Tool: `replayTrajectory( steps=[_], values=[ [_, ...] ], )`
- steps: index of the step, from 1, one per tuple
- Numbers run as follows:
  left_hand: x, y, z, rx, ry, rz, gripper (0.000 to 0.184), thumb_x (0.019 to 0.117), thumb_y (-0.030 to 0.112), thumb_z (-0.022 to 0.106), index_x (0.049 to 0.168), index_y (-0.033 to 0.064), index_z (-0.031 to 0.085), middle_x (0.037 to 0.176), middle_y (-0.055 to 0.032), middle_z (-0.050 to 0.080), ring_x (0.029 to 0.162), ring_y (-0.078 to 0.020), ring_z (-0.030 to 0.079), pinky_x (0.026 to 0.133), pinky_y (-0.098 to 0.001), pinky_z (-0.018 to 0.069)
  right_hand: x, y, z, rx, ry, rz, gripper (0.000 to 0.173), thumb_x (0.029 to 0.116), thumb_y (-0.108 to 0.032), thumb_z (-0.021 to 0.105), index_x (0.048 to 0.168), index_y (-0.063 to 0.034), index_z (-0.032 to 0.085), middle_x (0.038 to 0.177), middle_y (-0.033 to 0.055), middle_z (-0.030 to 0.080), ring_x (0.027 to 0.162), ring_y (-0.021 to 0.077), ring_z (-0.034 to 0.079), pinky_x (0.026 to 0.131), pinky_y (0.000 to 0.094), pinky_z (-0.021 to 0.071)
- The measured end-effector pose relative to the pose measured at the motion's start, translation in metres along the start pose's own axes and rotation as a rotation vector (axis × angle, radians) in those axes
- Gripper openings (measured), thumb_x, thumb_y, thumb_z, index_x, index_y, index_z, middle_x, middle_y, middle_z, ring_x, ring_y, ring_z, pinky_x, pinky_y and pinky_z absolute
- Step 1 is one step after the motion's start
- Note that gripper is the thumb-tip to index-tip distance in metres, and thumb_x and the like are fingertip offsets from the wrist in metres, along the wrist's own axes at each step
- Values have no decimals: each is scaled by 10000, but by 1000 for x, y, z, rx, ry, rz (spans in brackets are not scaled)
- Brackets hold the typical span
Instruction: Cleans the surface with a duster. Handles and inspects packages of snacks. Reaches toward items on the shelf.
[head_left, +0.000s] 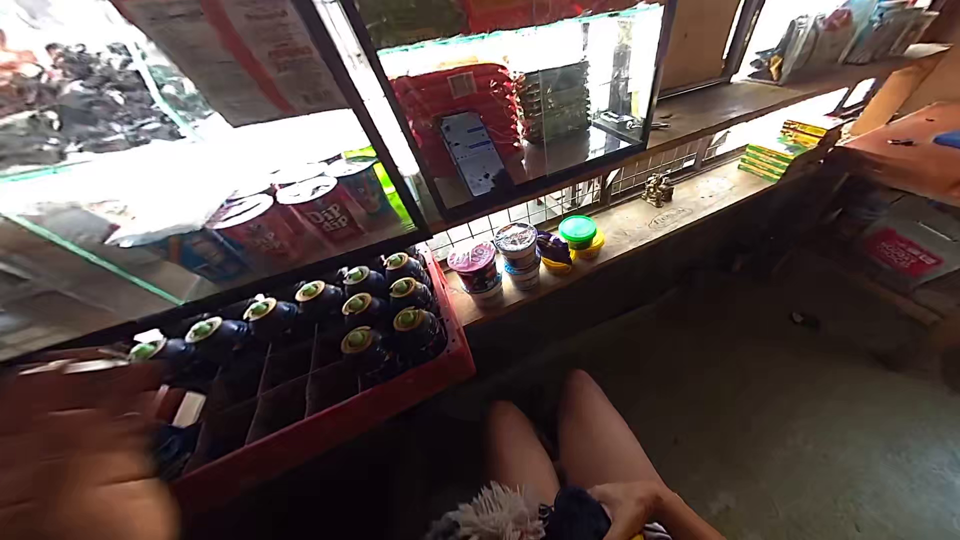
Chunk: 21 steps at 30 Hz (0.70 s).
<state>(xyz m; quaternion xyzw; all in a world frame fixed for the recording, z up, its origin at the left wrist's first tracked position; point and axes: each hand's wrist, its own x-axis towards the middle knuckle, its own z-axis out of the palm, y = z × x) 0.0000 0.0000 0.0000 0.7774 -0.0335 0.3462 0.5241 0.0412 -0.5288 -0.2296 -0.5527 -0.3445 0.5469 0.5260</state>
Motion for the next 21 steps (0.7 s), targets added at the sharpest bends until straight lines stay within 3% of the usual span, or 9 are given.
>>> replayTrajectory(
  steps=[1, 3, 5, 7, 11, 13, 16, 19, 21],
  values=[
    [-29, 38, 54, -57, -150, -5, 377, 1088, 318, 443, 1366, 107, 584, 1293, -77, 668, 1160, -221, 656, 1024, -425, 530, 0, 1, 0, 11, -4, -10, 1009, 651, -690, 835, 1328, 2, 555, 1192, 58, 688, 1079, 80, 653, 988, 332, 533],
    [-79, 75, 139, -190, -511, 0, 318, 1071, 402, 487, 1230, 224, 697, 1095, 7, 756, 964, -147, 739, 885, -349, 623, 0, 2, 1, 46, -8, -43, 977, 666, -652, 853, 1335, -7, 553, 1206, 36, 694, 1101, 70, 656, 1005, 323, 537],
    [-126, 77, 194, -303, -869, -22, 333, 1072, 373, 511, 1262, 161, 683, 1110, -13, 742, 1006, -113, 713, 927, -313, 595, 2, 8, 2, 69, -27, -79, 943, 687, -610, 869, 1344, -13, 553, 1227, 27, 695, 1127, 71, 654, 1021, 325, 535],
    [-171, 74, 233, -301, -1103, 28, 342, 1065, 288, 547, 1286, 49, 652, 1160, -106, 707, 1082, -178, 675, 982, -357, 549, 0, 15, 0, 55, -20, -100, 849, 721, -520, 885, 1321, -11, 567, 1200, 17, 699, 1104, 55, 654, 1003, 310, 540],
    [-248, 86, 285, 3, -1166, 70, 363, 945, 278, 714, 1241, 70, 682, 1260, -141, 677, 1205, -373, 606, 954, -560, 508, -7, 5, 5, 82, 41, -34, 706, 752, -322, 861, 1300, -1, 553, 1157, -4, 683, 1059, 8, 635, 962, 257, 532],
    [-265, 90, 297, 182, -1153, 16, 456, 872, 311, 787, 1270, 112, 684, 1357, -149, 628, 1316, -414, 523, 1041, -610, 440, -7, 5, 3, 110, 76, 3, 618, 812, -306, 803, 1296, -10, 560, 1133, 0, 694, 1036, 24, 651, 950, 276, 543],
    [-265, 96, 296, 322, -1300, -154, 640, 877, 400, 778, 1435, 153, 583, 1546, -181, 467, 1497, -435, 305, 1181, -665, 250, -1, 2, 4, 82, 158, 89, 389, 961, -247, 674, 1260, -11, 599, 1080, 22, 713, 990, 43, 672, 946, 292, 555],
    [-253, 107, 293, 406, -1424, -247, 709, 907, 417, 750, 1511, 148, 493, 1600, -182, 396, 1509, -443, 279, 1171, -706, 210, 6, 1, 4, 10, 225, 112, 385, 1005, -272, 641, 1268, 7, 602, 1092, 61, 713, 992, 64, 681, 956, 300, 554],
    [-250, 113, 295, 424, -1444, -263, 698, 904, 365, 766, 1490, 100, 494, 1608, -192, 373, 1524, -432, 248, 1178, -689, 217, 6, -1, 5, -31, 310, 94, 405, 985, -262, 668, 1276, 11, 600, 1111, 80, 714, 1005, 79, 685, 963, 305, 554]
  ],
)
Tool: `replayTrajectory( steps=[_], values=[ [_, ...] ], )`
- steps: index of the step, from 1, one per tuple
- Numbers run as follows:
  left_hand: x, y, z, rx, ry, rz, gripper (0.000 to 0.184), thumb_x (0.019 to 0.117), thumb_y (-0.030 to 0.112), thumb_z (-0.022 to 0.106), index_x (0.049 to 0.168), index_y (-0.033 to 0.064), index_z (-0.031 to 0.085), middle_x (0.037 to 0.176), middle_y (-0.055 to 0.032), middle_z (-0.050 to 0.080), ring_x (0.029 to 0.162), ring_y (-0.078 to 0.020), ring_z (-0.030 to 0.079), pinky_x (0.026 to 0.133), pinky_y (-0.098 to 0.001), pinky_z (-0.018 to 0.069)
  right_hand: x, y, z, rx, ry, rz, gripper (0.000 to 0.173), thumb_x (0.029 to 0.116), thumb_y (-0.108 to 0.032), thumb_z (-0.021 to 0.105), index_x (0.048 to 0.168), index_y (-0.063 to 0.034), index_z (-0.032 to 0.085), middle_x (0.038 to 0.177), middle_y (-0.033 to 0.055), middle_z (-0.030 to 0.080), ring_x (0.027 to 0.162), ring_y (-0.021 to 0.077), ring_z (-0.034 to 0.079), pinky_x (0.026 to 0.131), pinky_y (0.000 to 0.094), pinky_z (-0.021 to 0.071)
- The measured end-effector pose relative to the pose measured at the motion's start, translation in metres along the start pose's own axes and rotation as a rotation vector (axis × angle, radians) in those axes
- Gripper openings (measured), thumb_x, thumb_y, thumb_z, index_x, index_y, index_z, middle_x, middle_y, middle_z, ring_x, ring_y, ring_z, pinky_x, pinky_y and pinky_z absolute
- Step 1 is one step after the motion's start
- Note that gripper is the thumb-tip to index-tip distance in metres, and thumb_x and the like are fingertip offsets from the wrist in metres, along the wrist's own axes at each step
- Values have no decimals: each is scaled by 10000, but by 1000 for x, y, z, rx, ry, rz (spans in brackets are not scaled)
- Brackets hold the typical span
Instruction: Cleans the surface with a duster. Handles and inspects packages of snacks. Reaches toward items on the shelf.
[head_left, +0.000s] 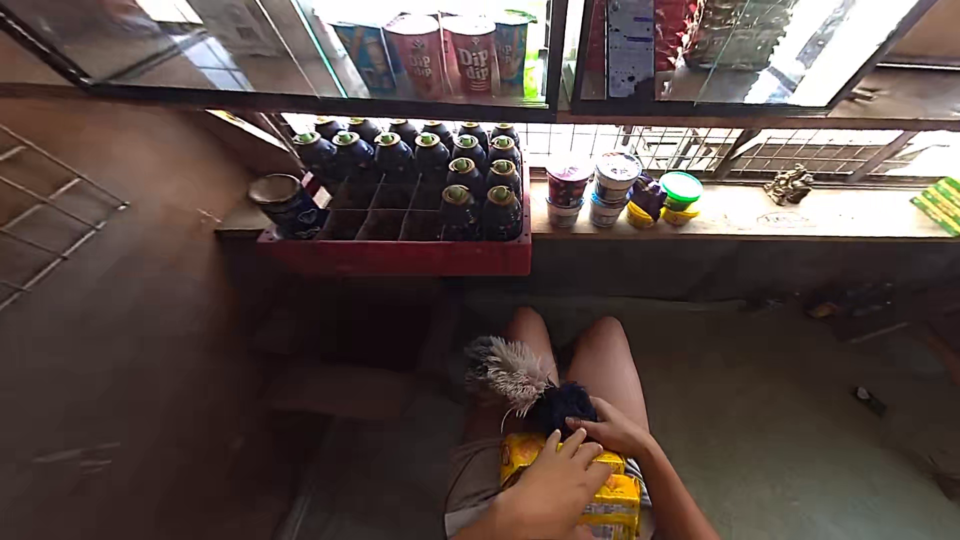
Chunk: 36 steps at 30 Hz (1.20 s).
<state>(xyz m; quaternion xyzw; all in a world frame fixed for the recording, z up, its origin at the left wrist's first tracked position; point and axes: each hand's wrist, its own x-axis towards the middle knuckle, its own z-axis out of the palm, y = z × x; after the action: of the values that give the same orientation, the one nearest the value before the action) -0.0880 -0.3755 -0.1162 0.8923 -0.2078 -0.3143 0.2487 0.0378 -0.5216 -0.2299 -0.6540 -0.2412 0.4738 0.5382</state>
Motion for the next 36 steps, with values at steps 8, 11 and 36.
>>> replayTrajectory(
  steps=[8, 11, 36],
  values=[
    [6, -2, 1, -28, 137, -15, 602, 830, 443, 812, 1271, 67, 650, 1339, -203, 558, 1246, -410, 511, 1001, -568, 426, -8, -5, -23, -41, 149, -95, 446, 920, -209, 724, 1275, 30, 598, 1108, 97, 716, 977, 102, 699, 925, 318, 578],
    [11, -16, -11, -113, 133, -8, 590, 833, 530, 789, 1188, 68, 700, 1260, -193, 605, 1201, -390, 539, 994, -561, 436, -11, -13, -29, -39, 125, -40, 402, 949, -191, 693, 1268, 32, 594, 1062, 90, 707, 894, 97, 689, 853, 310, 584],
    [27, -87, -49, -1916, 455, 754, 563, 871, 318, 786, 1331, 40, 617, 1318, -222, 642, 1123, -351, 690, 946, -463, 590, -9, -11, -33, -80, 438, -113, 334, 992, -169, 615, 1237, 59, 607, 941, 107, 685, 727, 116, 638, 698, 320, 566]
  ],
)
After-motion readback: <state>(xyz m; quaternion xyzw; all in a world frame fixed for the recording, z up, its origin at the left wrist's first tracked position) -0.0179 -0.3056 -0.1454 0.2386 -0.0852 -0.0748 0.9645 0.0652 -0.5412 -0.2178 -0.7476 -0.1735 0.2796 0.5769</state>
